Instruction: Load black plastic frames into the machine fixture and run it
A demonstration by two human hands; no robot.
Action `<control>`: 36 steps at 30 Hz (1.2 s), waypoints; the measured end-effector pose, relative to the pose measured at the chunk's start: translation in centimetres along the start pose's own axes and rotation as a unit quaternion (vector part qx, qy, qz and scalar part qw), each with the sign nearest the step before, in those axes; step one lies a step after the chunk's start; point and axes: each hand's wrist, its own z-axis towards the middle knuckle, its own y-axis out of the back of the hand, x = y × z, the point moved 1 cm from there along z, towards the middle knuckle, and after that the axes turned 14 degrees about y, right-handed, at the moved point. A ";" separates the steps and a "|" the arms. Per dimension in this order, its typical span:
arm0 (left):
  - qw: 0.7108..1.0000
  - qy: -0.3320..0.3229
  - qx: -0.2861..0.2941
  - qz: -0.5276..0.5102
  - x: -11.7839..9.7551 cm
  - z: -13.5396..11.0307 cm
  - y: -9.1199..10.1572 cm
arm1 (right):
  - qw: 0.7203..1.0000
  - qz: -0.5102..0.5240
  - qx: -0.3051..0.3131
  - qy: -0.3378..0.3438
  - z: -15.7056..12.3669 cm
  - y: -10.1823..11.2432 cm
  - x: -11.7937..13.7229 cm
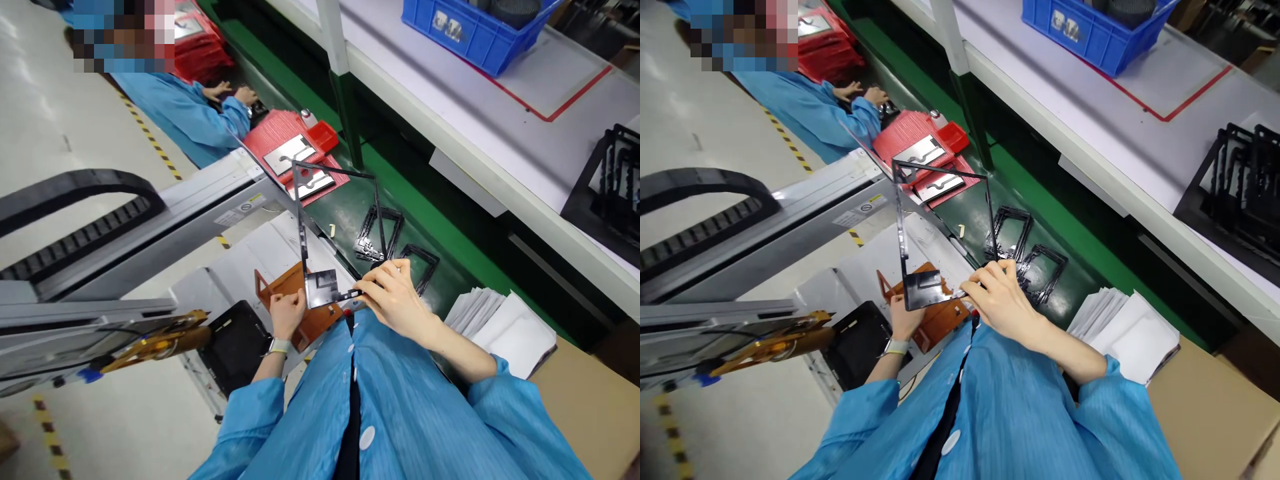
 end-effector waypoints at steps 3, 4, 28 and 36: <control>1.000 0.006 -0.022 0.012 -0.5 -0.2 0.1 | 0.998 0.019 0.005 -0.056 -1.5 -2.5 -3.7; 1.000 0.004 -0.026 0.016 -0.6 -0.3 0.2 | 0.996 0.022 0.013 -0.091 -2.5 -3.5 -5.7; 0.997 -0.034 -0.060 0.033 0.1 -1.6 1.2 | 0.883 -0.007 0.233 -0.407 -19.9 -19.3 -17.8; 0.995 -0.070 -0.072 -0.007 -0.4 -2.8 1.3 | 0.898 -0.014 0.246 -0.365 -20.2 -26.3 -12.1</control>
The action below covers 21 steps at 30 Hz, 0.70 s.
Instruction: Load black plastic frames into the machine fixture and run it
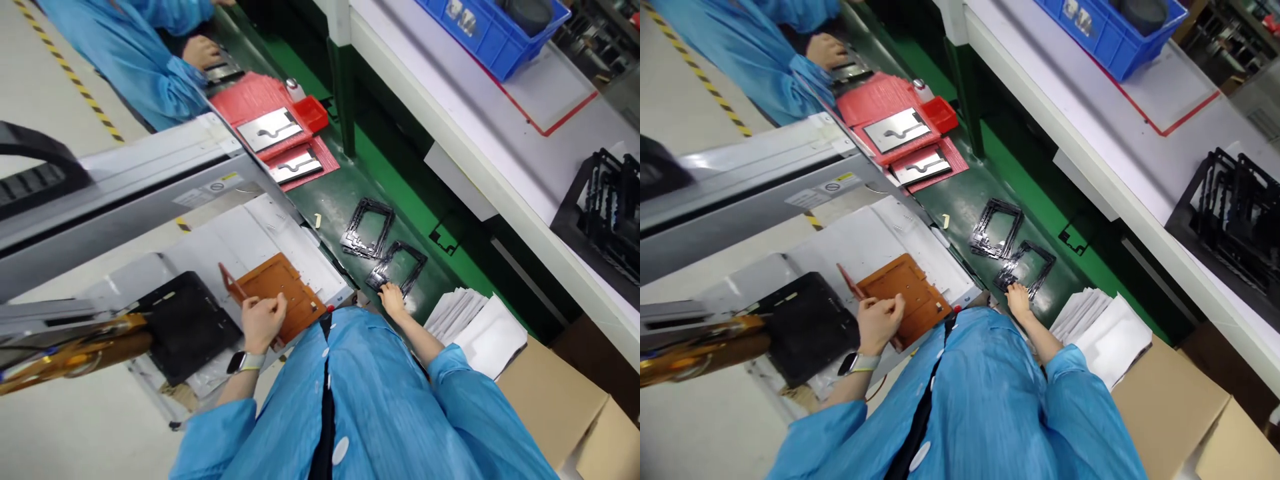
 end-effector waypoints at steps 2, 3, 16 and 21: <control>1.000 -0.005 -0.005 -0.008 0.1 -0.2 0.2 | 1.000 0.014 -0.021 -0.008 0.0 0.7 -0.3; 1.000 -0.008 -0.009 -0.014 0.2 -0.3 0.3 | 0.999 0.021 -0.034 -0.010 -0.1 1.0 -0.3; 0.996 -0.027 -0.042 -0.072 -0.6 -4.2 1.6 | 0.906 0.016 0.026 0.423 5.3 -3.6 15.8; 0.994 -0.022 -0.058 -0.091 -0.3 -5.4 1.5 | 0.867 -0.063 0.079 0.487 8.2 -6.1 21.1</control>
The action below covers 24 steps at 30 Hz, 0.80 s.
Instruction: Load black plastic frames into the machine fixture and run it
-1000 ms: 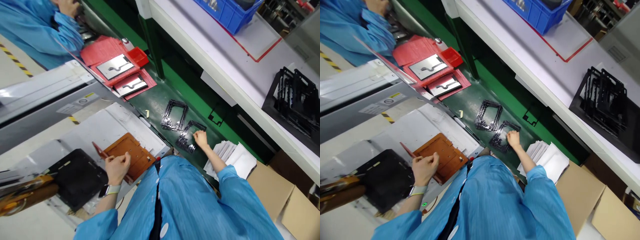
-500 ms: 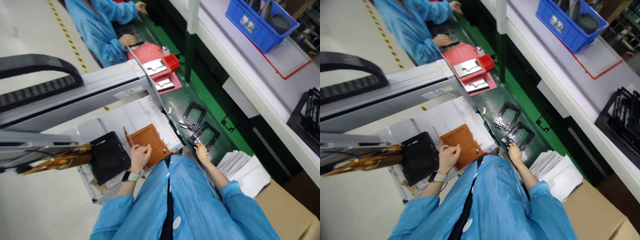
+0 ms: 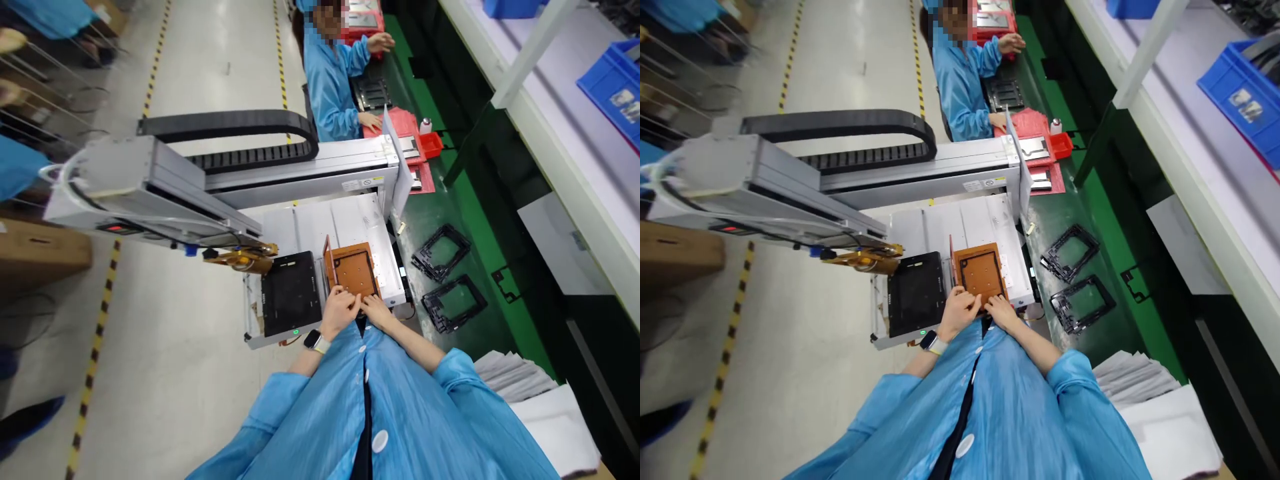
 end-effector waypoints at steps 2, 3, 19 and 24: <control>1.000 -0.004 -0.011 -0.005 0.3 -0.2 0.2 | 1.000 -0.007 -0.005 -0.003 0.9 -0.3 -0.1; 1.000 -0.005 -0.015 -0.008 0.5 -0.3 0.4 | 1.000 -0.011 -0.010 -0.009 1.2 -0.4 -0.1; 0.990 -0.086 0.107 -0.013 -0.4 1.3 -4.1 | 0.976 0.064 -0.123 -0.171 -2.7 1.7 3.0; 0.961 -0.134 0.242 0.014 0.4 2.5 -8.4 | 0.890 0.077 -0.273 -0.358 -12.3 7.3 4.9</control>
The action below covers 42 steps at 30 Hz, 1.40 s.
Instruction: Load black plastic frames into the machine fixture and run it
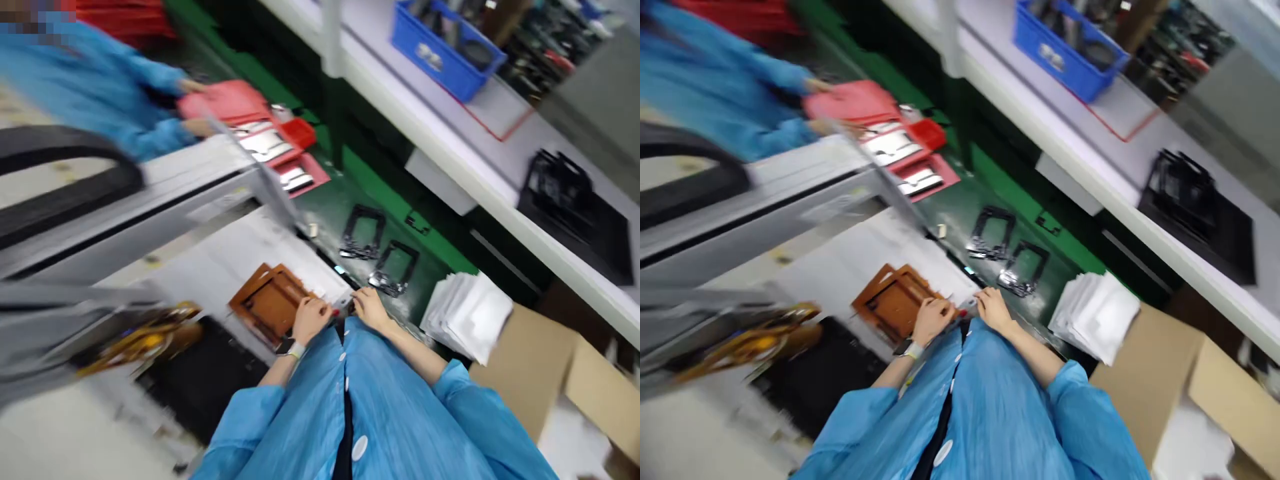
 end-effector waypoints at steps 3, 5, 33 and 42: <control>0.998 -0.033 0.048 0.029 1.8 1.3 -1.6 | 0.980 -0.034 -0.141 -0.133 -5.3 7.3 -3.0; 0.994 -0.068 0.066 0.054 3.1 1.8 -2.3 | 0.939 -0.075 -0.246 -0.229 -10.5 11.9 -5.2; 0.964 -0.151 0.196 -0.093 -15.0 1.4 -5.8 | 0.706 -0.036 -0.335 -0.623 -33.8 19.6 -10.8; 0.917 -0.340 0.121 -0.170 -28.8 4.1 1.8 | 0.877 -0.083 -0.245 -0.405 -28.3 26.4 -5.1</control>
